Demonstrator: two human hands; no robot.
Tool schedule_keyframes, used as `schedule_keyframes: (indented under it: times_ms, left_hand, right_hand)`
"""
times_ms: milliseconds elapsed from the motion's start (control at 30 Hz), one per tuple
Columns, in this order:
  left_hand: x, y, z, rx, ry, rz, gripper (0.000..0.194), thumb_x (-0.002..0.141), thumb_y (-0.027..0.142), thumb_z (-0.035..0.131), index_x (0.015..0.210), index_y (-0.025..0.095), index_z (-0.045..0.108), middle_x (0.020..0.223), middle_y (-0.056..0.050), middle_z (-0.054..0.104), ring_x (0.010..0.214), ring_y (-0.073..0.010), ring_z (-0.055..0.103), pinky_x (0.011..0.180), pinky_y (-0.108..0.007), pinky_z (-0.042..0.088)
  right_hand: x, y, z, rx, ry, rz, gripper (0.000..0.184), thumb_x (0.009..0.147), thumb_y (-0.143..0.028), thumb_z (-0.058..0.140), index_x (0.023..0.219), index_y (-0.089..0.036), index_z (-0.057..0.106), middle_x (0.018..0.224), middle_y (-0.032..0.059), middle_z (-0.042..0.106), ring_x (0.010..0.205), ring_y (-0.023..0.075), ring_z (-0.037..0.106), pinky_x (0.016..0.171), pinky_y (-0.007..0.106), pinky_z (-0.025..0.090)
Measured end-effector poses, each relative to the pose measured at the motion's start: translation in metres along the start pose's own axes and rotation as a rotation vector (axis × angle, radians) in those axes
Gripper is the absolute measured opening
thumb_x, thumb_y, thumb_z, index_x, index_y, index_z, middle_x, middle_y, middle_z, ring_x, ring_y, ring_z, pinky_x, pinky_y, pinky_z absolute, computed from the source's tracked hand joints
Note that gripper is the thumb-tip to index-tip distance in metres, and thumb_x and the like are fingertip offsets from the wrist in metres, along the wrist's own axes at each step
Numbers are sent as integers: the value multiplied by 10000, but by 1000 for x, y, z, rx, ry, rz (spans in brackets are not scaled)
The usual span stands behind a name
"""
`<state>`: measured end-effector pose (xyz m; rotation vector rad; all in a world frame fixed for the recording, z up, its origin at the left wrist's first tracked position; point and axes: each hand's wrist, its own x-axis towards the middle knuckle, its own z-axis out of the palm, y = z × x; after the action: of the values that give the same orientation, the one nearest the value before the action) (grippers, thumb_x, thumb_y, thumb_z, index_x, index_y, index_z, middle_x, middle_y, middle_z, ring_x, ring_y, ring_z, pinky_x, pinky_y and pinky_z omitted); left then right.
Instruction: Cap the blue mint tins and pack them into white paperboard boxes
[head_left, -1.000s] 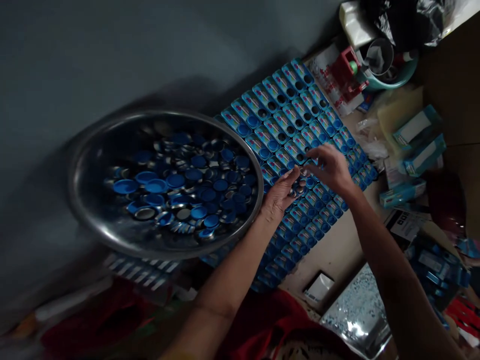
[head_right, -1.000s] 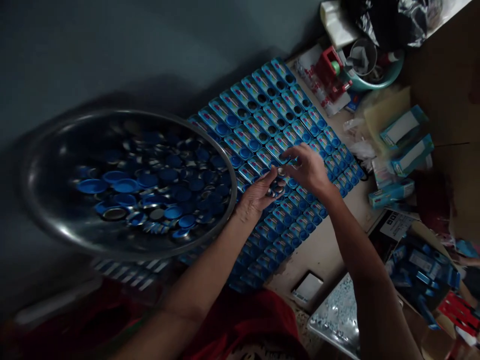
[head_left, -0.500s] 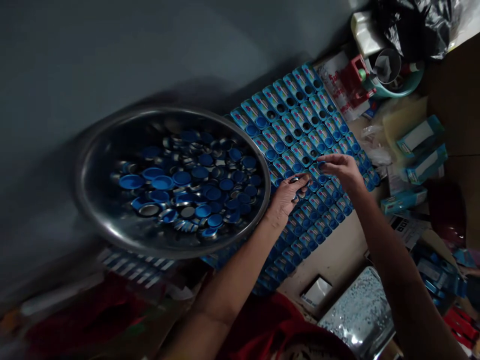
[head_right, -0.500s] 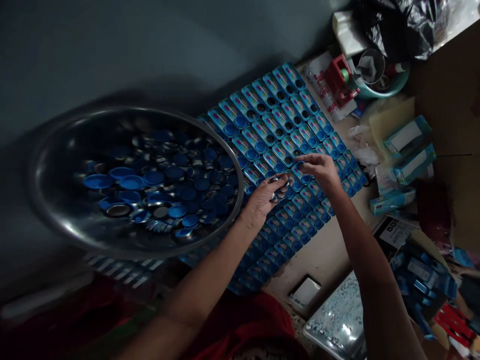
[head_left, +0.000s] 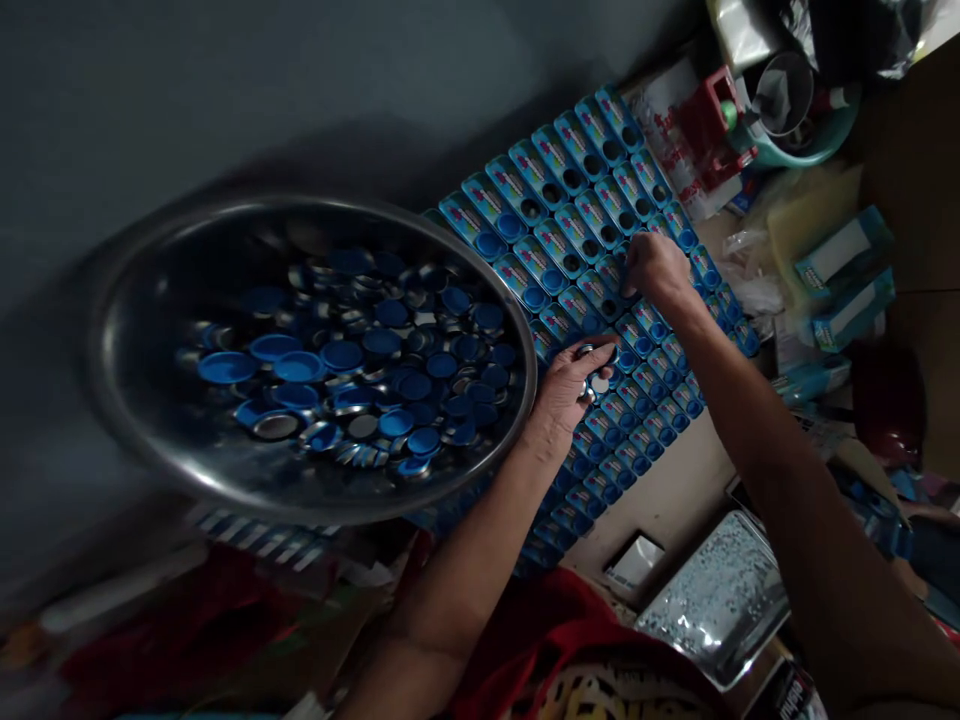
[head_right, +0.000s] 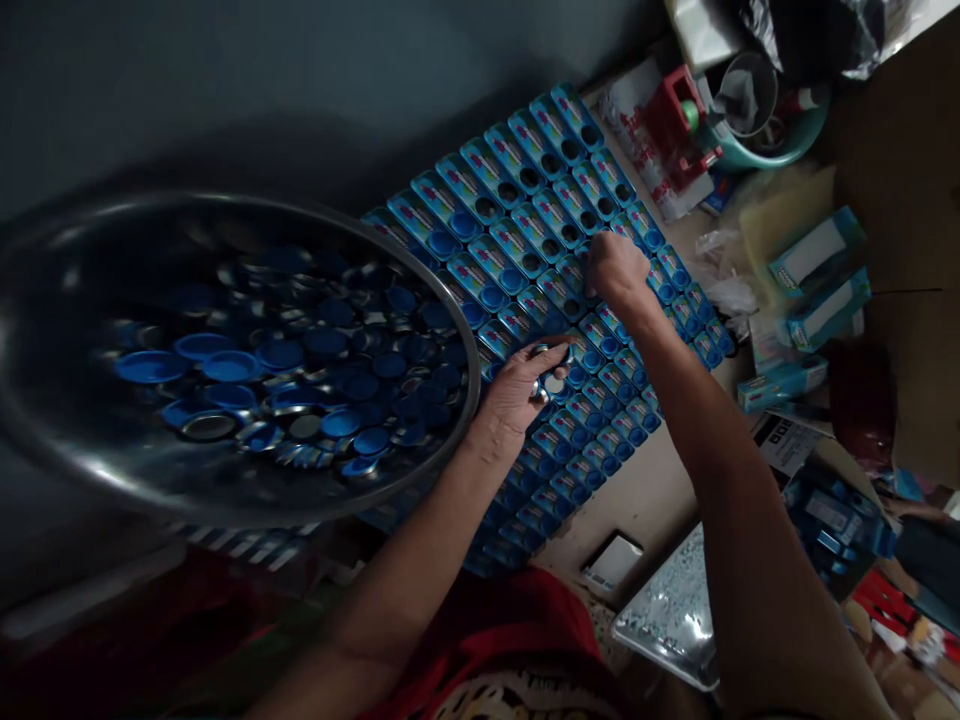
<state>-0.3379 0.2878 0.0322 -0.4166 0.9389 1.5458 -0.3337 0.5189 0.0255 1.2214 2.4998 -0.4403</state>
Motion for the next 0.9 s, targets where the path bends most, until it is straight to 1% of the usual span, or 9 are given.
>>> schedule_keyframes:
  times_ms: [167,267,333,400,500,600,700,800,900]
  left_hand:
    - [-3,-6,-2,-50,81,-48,349,577,196,993,798,140,729,708,34,670,547,-27,562,470,-137,353]
    - [-1,-15,-6,-98,76,-20,347,584,198,989,767,148,699,717,43,678,565,-24,564,521,-140,397]
    - [0,-22,-7,-97,80,21,358,586,211,993,802,159,712,718,56,674,575,-27,563,537,-149,401]
    - [-1,-26,-7,-86,116,40,371,599,245,998,832,174,718,699,70,654,572,-32,551,531,-160,385]
    - [-6,-26,-5,-89,125,23,393,623,330,1004,842,182,713,717,62,657,558,-31,529,506,-169,353]
    - [-12,-21,-5,-88,72,17,425,635,387,998,893,175,735,812,24,714,564,-29,539,492,-168,352]
    - [-18,-16,-6,-88,77,4,364,690,383,946,897,165,741,794,8,723,581,-58,585,513,-183,403]
    - [-20,-14,-7,-118,95,-31,227,753,338,833,850,171,715,765,-9,730,641,-117,672,529,-207,455]
    - [-20,-15,-10,-116,81,-91,171,766,324,757,829,176,700,755,-38,741,713,-174,731,520,-223,479]
  right_hand:
    - [-47,-1,-14,56,40,-92,231,739,-138,765,944,-236,725,1034,29,750,986,234,668,861,330,498]
    - [-103,1,-3,383,127,-216,131,859,-183,627,947,-218,719,975,27,734,880,169,657,829,290,496]
    - [-138,3,12,684,77,-196,185,913,-354,633,995,-212,718,835,7,696,735,147,631,728,276,503]
    - [-163,6,28,943,-45,-129,392,826,-535,744,1031,-202,721,723,-21,652,632,142,604,635,271,497]
    - [-171,11,40,1141,-145,-34,503,668,-562,853,985,-183,757,712,-4,688,642,161,644,649,293,538]
    - [-148,11,33,971,-16,-13,311,747,-436,772,938,-194,806,792,29,745,751,194,697,735,323,572]
    - [-117,-1,18,484,166,-61,209,825,-259,677,950,-230,842,959,52,780,919,220,727,872,338,570]
    - [-94,-19,9,108,127,-69,286,869,-176,631,1035,-262,847,1106,75,791,1037,257,737,935,360,556]
    - [-79,-33,6,-58,26,-13,301,879,-166,639,1076,-296,826,1136,79,803,1084,292,743,890,371,565]
